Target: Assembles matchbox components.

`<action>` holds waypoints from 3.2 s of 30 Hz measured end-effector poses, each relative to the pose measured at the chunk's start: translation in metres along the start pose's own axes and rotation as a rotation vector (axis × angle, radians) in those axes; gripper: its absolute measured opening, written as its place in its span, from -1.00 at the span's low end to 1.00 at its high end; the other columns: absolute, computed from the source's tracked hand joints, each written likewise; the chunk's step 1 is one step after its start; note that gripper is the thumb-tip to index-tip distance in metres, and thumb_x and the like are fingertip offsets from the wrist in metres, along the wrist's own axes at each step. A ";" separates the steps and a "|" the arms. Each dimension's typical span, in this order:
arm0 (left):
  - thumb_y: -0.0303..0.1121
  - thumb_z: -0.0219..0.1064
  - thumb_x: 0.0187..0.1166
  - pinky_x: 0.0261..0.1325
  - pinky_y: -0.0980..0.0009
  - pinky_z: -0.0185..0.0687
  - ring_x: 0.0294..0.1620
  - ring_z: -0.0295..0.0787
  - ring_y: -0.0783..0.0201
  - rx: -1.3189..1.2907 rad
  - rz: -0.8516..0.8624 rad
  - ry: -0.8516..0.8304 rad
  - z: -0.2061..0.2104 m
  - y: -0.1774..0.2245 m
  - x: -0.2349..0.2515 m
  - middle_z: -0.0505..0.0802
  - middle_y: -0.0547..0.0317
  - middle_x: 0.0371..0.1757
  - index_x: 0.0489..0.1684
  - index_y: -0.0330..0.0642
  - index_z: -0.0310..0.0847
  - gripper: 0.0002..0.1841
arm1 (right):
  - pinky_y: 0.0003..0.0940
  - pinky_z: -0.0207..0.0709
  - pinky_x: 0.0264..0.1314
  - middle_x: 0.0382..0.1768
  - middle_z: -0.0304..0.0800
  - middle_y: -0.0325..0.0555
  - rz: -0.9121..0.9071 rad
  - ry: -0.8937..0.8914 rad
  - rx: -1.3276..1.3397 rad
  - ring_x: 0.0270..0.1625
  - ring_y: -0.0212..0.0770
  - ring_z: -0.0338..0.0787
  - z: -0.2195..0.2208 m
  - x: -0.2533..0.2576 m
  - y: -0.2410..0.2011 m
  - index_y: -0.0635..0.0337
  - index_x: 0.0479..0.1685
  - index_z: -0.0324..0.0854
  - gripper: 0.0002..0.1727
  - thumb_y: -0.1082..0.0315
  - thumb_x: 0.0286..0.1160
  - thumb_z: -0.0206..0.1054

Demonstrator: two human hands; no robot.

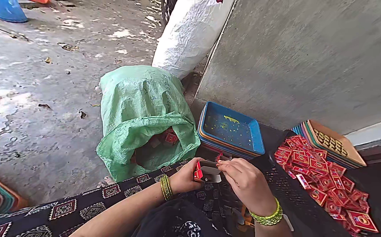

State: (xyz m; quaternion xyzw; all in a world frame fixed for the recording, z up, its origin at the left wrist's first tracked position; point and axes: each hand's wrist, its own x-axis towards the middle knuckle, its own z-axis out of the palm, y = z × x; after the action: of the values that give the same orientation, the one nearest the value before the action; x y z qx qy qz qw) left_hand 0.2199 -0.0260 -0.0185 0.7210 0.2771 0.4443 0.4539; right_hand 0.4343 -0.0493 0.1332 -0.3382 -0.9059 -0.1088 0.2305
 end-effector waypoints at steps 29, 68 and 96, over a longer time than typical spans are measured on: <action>-0.25 0.65 0.31 0.63 0.35 0.51 0.55 0.56 0.38 -0.245 -0.018 -0.663 0.053 0.018 -0.029 0.59 0.00 0.60 0.84 -0.27 -0.05 0.08 | -0.51 0.70 0.17 -0.02 0.93 -0.13 0.382 -0.439 0.736 0.03 -0.47 0.85 -0.034 -0.111 -0.005 0.26 0.10 0.82 -0.71 0.30 0.78 0.22; -0.37 0.52 0.44 0.26 0.21 0.82 0.13 0.88 0.17 -0.264 -0.396 0.234 0.002 0.016 -0.028 0.87 0.03 0.13 0.43 -0.23 0.40 -0.43 | 0.11 0.49 0.57 0.33 0.75 0.20 1.590 -0.367 0.114 0.43 0.14 0.73 0.125 -0.356 0.041 0.21 0.52 0.53 -0.34 0.15 0.43 0.56; -0.41 0.40 0.54 0.19 0.16 0.85 0.11 0.86 0.15 -0.219 0.123 0.243 0.003 0.040 -0.026 0.80 -0.14 0.19 0.66 -0.51 0.11 -0.27 | -0.21 0.73 0.44 0.57 0.51 0.26 0.435 0.437 1.095 0.44 -0.06 0.74 0.099 -0.045 -0.063 0.55 0.70 0.19 -0.29 0.41 0.64 0.37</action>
State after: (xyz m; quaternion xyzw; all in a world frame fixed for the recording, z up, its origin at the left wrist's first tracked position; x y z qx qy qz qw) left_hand 0.2102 -0.0657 0.0072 0.6239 0.2352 0.5826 0.4647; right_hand 0.3888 -0.0871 0.0225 -0.3176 -0.6728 0.3536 0.5670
